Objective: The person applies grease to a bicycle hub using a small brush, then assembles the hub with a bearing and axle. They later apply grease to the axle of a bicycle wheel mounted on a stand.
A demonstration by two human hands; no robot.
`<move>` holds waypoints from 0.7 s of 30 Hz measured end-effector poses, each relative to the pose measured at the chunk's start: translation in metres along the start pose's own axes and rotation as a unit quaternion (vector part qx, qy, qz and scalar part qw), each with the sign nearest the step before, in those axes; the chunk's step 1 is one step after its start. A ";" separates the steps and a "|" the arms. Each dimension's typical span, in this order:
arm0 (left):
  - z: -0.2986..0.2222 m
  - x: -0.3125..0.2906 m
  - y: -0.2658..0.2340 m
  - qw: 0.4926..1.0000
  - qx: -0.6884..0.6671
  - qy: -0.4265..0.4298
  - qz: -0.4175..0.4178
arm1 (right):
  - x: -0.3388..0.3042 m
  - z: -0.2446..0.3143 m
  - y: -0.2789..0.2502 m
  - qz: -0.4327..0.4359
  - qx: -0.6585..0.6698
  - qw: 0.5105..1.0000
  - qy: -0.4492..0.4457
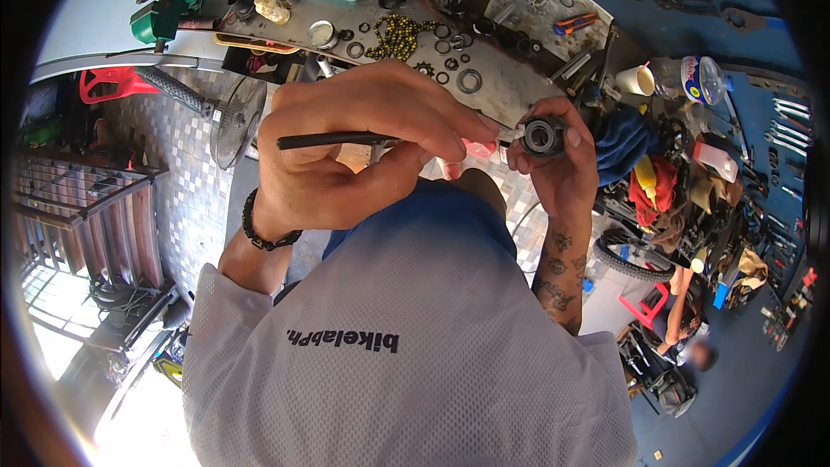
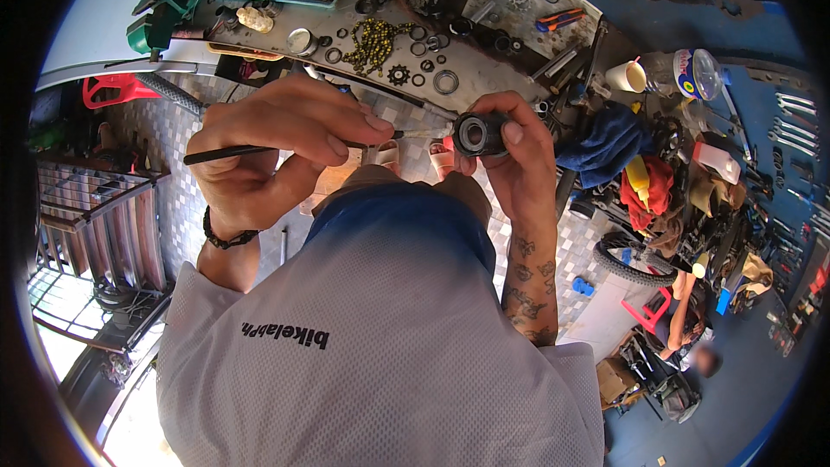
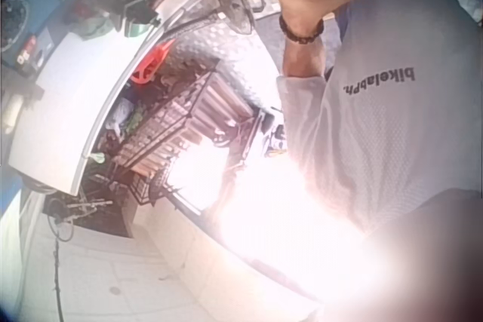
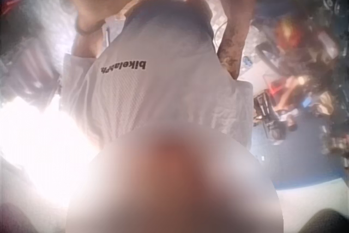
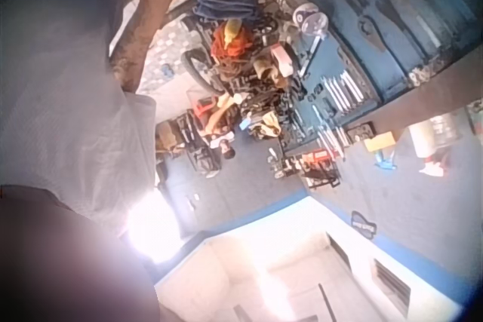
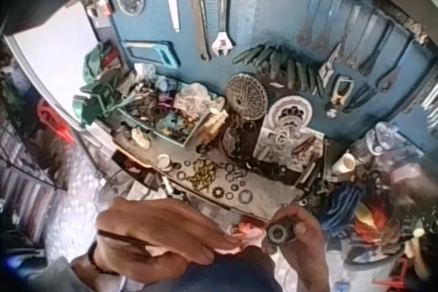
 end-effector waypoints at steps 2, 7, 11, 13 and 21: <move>0.003 -0.002 0.000 1.000 -0.005 -0.009 -0.021 | 0.001 -0.001 0.000 0.003 0.010 1.000 0.004; 0.014 -0.010 -0.017 0.994 -0.024 -0.030 -0.098 | 0.003 -0.005 -0.004 -0.002 0.051 0.999 0.000; 0.033 -0.029 -0.048 0.967 -0.075 -0.097 -0.223 | 0.001 -0.007 -0.008 -0.032 0.084 0.996 -0.017; 0.048 -0.043 -0.060 0.950 -0.044 -0.140 -0.276 | 0.000 -0.007 -0.014 -0.078 0.077 0.993 -0.041; 0.148 -0.122 -0.117 0.853 0.205 -0.329 -0.351 | -0.002 -0.006 -0.014 -0.079 0.028 0.996 -0.032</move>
Point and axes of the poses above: each hand's wrist, its own x-axis towards the middle knuckle, its own y-axis out of the palm, z = x × y, the point moved 9 cm from there along x, towards the middle knuckle, and after that the axes turned 14 degrees about x, right-handed, at the moved point
